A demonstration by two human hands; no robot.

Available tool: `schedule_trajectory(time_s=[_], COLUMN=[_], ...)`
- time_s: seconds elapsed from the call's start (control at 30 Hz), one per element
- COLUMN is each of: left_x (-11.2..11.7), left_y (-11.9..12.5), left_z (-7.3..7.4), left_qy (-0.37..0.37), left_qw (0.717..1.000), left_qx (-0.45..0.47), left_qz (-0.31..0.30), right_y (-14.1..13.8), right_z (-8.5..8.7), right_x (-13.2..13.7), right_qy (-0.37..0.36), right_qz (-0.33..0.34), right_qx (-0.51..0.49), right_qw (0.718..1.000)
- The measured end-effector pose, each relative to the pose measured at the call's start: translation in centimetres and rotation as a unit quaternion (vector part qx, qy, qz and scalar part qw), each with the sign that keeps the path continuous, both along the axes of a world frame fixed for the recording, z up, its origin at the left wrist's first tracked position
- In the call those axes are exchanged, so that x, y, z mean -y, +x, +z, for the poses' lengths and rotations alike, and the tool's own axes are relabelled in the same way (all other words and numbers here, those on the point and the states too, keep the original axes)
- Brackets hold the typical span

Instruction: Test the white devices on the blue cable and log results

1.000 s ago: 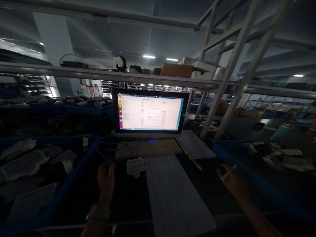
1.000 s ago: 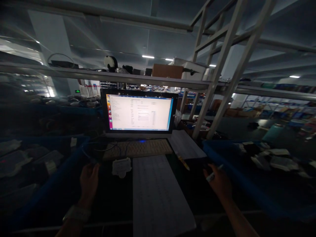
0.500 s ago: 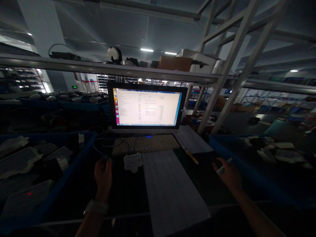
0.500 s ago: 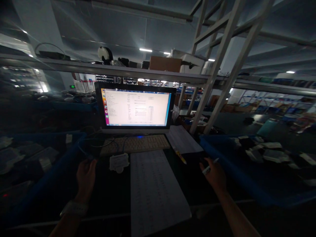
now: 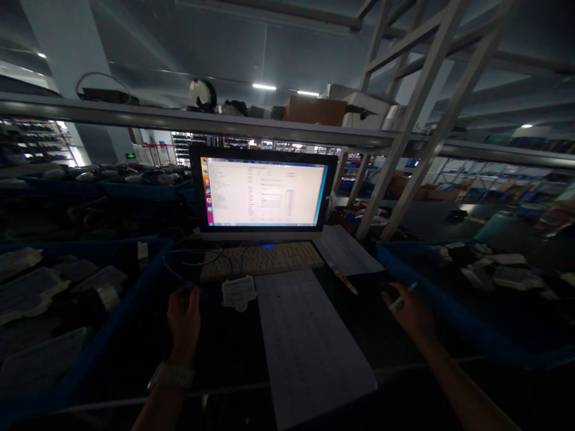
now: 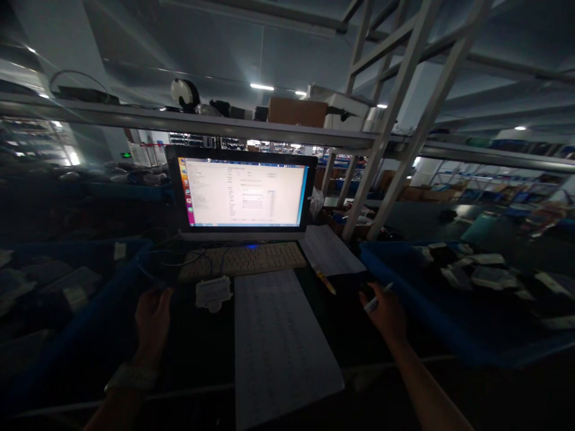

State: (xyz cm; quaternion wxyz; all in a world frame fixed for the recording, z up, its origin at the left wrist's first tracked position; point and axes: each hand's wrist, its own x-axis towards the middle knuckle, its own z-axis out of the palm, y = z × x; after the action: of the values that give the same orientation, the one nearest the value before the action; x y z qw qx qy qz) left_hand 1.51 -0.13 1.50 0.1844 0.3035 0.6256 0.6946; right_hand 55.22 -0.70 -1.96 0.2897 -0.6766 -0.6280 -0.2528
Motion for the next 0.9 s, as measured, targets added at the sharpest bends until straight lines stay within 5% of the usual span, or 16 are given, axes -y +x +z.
schedule_trajectory(time_s=[0.9], left_x=[-0.39], left_y=[-0.24], left_z=[-0.71], left_qy=[-0.004], left_qw=[1.0], left_qx=[-0.008], left_qz=[0.007], right_y=[0.0], right_z=[0.12], right_x=[0.0], right_qy=[-0.013], right_qz=[0.0], right_qx=[-0.021], right_qw=[1.0])
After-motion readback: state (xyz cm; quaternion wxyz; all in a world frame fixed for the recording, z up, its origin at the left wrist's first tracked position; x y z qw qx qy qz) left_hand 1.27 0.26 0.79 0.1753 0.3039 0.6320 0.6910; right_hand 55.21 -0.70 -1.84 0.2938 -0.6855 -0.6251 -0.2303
